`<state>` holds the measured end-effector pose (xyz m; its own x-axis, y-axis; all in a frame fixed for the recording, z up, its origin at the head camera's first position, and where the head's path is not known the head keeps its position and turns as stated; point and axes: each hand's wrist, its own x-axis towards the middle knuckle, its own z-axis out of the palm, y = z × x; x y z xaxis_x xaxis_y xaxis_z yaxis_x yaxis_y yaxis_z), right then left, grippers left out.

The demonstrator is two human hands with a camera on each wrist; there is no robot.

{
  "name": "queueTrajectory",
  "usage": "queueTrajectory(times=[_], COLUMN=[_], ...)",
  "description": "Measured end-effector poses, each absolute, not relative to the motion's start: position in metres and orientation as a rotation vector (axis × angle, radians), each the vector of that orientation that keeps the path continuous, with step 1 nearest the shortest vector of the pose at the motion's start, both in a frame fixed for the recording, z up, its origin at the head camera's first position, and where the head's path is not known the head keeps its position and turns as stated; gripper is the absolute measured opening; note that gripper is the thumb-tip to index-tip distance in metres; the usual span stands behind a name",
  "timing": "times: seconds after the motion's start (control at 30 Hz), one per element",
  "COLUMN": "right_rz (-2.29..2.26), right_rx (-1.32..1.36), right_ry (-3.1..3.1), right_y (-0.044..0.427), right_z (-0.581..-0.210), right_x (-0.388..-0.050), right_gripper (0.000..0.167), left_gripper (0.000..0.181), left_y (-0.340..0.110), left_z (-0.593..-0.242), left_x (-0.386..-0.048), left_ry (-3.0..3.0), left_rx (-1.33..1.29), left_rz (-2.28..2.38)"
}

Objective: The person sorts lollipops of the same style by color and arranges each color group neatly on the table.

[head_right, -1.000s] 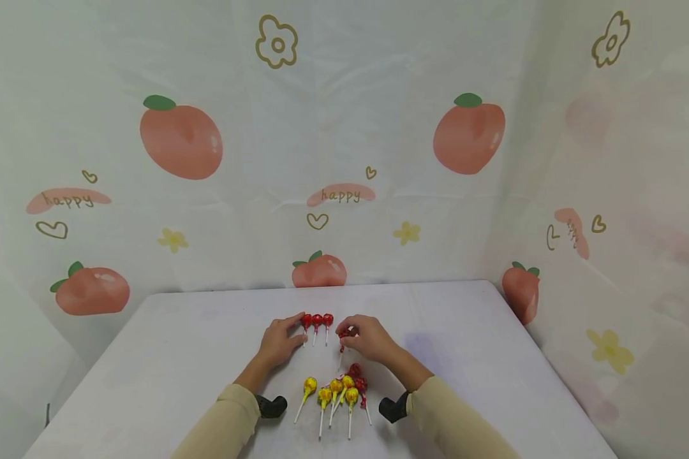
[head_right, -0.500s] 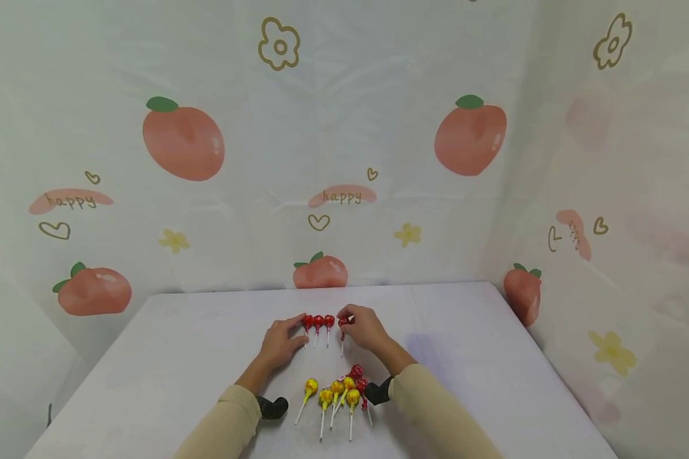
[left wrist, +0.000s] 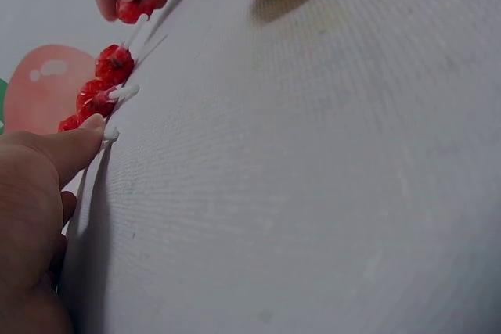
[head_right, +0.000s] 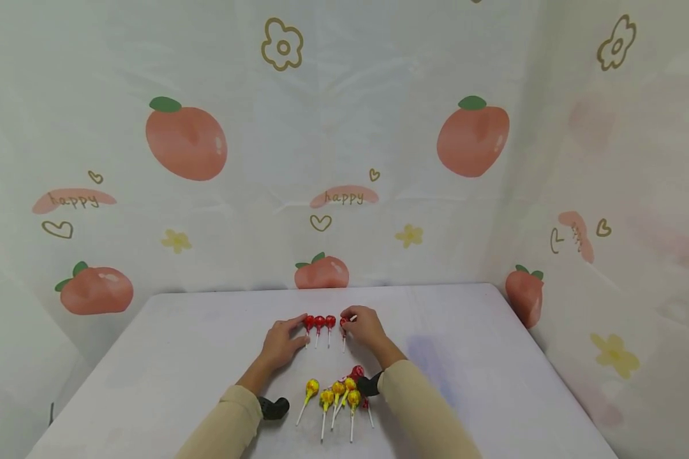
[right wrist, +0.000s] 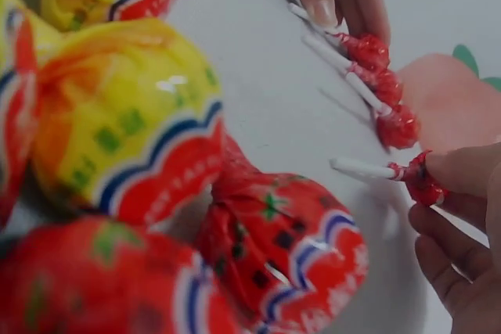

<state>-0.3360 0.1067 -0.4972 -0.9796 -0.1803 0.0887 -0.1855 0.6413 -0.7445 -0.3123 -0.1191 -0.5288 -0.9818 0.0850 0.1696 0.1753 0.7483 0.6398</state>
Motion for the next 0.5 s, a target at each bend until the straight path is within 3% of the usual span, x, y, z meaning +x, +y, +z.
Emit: queueTrajectory(times=[0.5], right_rz=[1.298], right_rx=[0.284], right_ry=[-2.775], right_y=[0.1], right_z=[-0.508], right_x=[-0.346], right_gripper=[0.014], left_gripper=[0.056], left_y=[-0.118], left_z=[-0.529], left_x=[-0.313], left_ry=[-2.822], left_rx=[-0.197], left_rz=[-1.052])
